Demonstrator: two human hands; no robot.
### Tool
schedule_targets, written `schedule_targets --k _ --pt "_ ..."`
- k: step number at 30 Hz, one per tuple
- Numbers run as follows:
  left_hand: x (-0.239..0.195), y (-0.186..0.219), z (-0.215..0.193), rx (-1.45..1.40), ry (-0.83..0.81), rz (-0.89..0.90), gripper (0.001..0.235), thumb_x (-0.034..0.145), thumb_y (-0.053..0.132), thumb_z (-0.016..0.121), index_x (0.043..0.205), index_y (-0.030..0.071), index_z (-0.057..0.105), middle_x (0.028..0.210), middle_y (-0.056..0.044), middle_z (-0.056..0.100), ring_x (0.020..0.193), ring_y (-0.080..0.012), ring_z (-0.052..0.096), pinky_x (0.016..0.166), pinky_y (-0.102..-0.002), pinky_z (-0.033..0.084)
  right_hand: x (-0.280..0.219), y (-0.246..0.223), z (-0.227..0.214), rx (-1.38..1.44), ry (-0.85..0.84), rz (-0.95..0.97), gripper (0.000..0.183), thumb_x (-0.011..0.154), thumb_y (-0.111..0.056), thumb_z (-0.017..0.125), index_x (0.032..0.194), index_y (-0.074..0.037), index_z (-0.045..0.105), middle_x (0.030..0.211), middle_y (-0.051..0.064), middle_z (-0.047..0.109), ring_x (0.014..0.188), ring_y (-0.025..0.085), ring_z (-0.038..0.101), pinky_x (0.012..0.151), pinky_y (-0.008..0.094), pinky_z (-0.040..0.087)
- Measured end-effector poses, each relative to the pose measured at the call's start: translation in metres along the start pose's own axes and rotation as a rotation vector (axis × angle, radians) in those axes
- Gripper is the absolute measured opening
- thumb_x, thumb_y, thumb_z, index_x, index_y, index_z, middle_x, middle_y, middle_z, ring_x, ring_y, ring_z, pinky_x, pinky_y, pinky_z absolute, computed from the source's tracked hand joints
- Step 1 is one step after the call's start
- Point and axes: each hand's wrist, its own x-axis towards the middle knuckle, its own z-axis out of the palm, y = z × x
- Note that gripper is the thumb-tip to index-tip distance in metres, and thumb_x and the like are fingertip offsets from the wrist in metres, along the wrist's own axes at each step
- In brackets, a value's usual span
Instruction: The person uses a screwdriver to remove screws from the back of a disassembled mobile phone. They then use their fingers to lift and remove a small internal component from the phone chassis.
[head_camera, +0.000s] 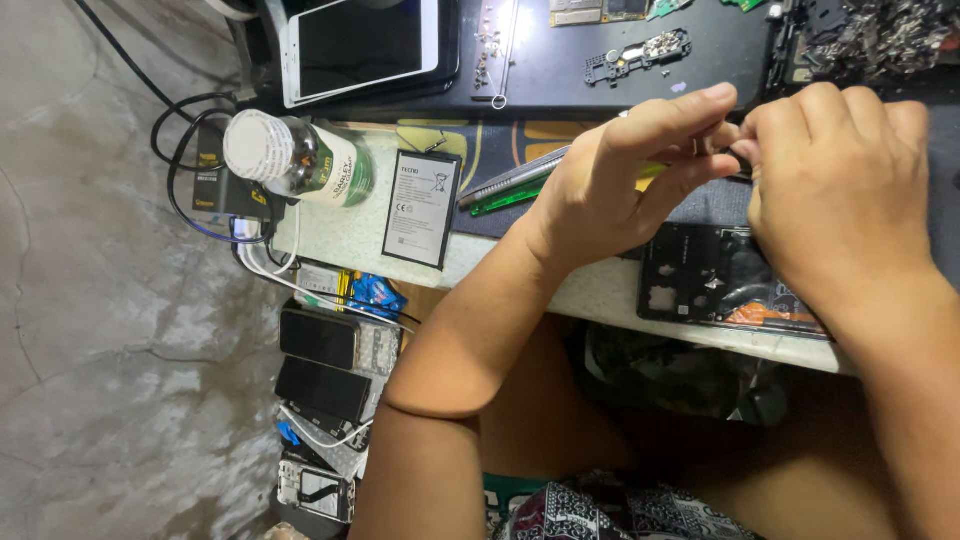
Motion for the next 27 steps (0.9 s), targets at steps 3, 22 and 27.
schedule_targets --k 3,22,27 --pt "0.003 0.0 0.001 0.051 -0.003 0.005 0.055 0.104 -0.001 0.077 0.146 0.009 0.043 0.121 -0.009 0.069 0.103 -0.014 0.076 0.091 -0.024 0.068 0.011 -0.005 -0.016 0.184 0.005 0.059 0.008 0.108 -0.015 0.069 0.102 -0.011 0.065 0.098 0.003 0.062 0.096 0.023 0.06 0.091 0.039 0.043" --pt "0.004 -0.004 -0.004 -0.285 0.26 0.108 0.068 0.101 0.0 0.072 0.151 0.019 0.031 0.111 -0.018 0.074 0.101 -0.0217 0.077 0.085 -0.031 0.071 0.026 -0.002 -0.029 1.524 -0.041 0.591 0.035 0.099 0.008 0.074 0.114 -0.004 0.045 0.09 0.018 0.07 0.086 0.024 0.074 0.084 0.033 0.064" --pt "0.0 0.002 -0.004 -0.355 0.302 0.048 0.069 0.104 0.001 0.071 0.154 0.021 0.027 0.11 -0.019 0.075 0.098 -0.0212 0.079 0.085 -0.031 0.071 0.019 0.002 -0.017 1.704 -0.04 0.644 0.042 0.102 0.01 0.073 0.123 -0.004 0.039 0.089 0.024 0.067 0.087 0.029 0.075 0.083 0.038 0.065"
